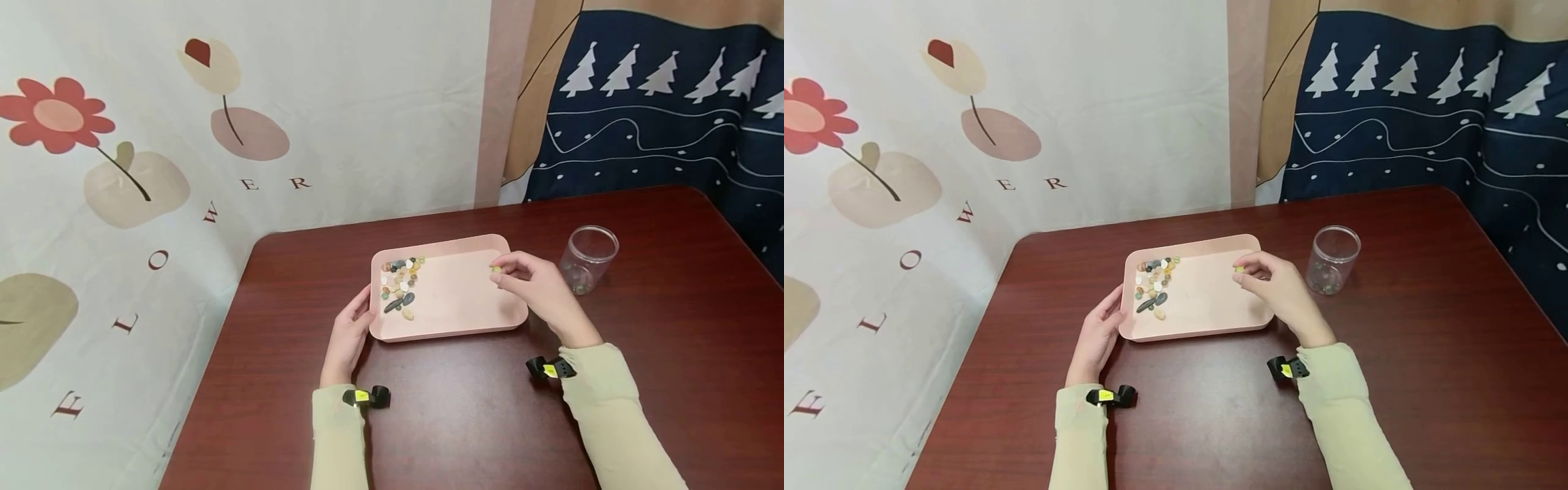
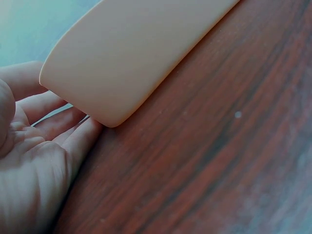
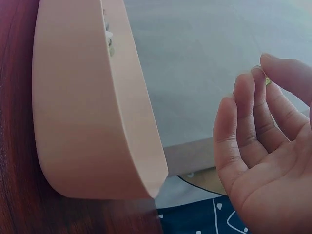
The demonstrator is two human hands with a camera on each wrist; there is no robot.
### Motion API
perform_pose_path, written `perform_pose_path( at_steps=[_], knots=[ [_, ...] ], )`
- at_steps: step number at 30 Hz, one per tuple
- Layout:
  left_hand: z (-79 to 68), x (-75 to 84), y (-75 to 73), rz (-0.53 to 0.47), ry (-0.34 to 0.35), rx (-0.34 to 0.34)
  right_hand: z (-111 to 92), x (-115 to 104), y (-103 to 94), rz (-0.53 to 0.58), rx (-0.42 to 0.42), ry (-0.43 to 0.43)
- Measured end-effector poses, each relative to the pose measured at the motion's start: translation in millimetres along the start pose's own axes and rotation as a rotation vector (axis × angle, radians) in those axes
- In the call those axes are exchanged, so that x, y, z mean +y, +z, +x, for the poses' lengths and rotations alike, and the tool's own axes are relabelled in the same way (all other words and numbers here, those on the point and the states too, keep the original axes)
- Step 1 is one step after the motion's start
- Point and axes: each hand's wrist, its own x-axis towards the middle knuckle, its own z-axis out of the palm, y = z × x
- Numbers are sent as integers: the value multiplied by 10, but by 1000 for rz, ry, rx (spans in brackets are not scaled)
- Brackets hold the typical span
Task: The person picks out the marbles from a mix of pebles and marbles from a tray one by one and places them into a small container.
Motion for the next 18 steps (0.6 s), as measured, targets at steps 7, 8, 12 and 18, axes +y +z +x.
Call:
perform_pose_path(
  at_steps=[7, 8, 12, 18],
  knots=[
    [-2, 48, -32, 2, -20, 5, -66, -220, 6, -17, 61, -2],
    [0, 53, -38, 2, -17, 6, -76, -258, 8, -26, 70, -10],
    [15, 56, -41, -2, -14, -6, -107, -359, -13, -75, 112, -25],
    [23, 10, -14, -13, -25, -1, -68, -153, -77, -122, 137, -21]
  ],
)
